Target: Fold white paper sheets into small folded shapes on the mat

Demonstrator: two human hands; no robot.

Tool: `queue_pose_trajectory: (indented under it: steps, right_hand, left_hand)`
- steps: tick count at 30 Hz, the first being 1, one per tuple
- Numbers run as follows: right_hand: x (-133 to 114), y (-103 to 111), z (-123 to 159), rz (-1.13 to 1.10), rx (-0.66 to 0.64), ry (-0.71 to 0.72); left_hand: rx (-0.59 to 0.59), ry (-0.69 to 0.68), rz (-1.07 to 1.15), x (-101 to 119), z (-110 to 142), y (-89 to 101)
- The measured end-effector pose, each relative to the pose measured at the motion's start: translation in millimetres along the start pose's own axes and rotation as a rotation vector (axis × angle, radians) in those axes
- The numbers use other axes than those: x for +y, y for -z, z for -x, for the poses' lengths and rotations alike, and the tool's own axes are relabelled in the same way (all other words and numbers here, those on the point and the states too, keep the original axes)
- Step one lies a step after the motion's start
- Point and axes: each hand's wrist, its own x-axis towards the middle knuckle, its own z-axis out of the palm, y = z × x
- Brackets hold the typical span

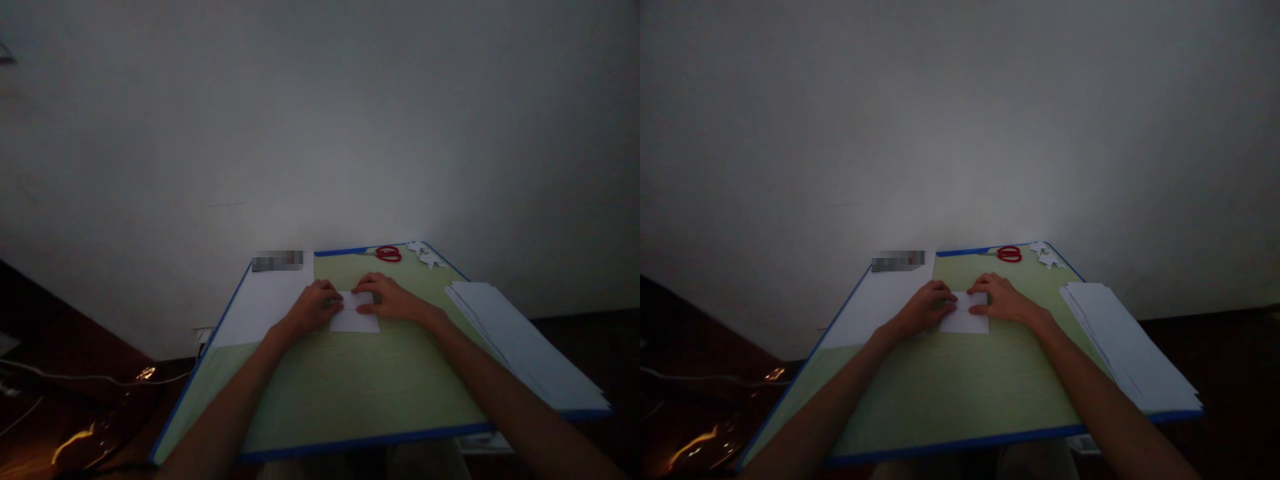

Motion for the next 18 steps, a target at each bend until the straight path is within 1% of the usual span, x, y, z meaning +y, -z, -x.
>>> queue_pose_trajectory:
  steps: [3,5,9,12,14,18]
  right_hand:
    - [-2,-2,0,-0.005,-0.027,-0.032]
    - [-4,-3,0,-0.014,-0.028,-0.063]
    - [-11,-10,-3,0.011,0.015,-0.139]
    - [-22,-19,-7,0.037,0.070,-0.304]
    - [-30,-25,-11,0.057,0.093,-0.418]
    - [-39,-31,-18,0.085,0.097,-0.531]
  left_hand:
    - [0.020,0.038,0.006,-1,0,-3.5]
    - [0.010,0.058,0.018,-1,0,-4.0]
    - [-0.016,0.064,0.036,0,-1,-2.9]
    - [-0.017,0.090,0.047,3,-2,-2.9]
    - [-0.024,0.151,0.047,6,-4,-3.2]
    - [-0.066,0.294,0.026,14,-9,-3.4]
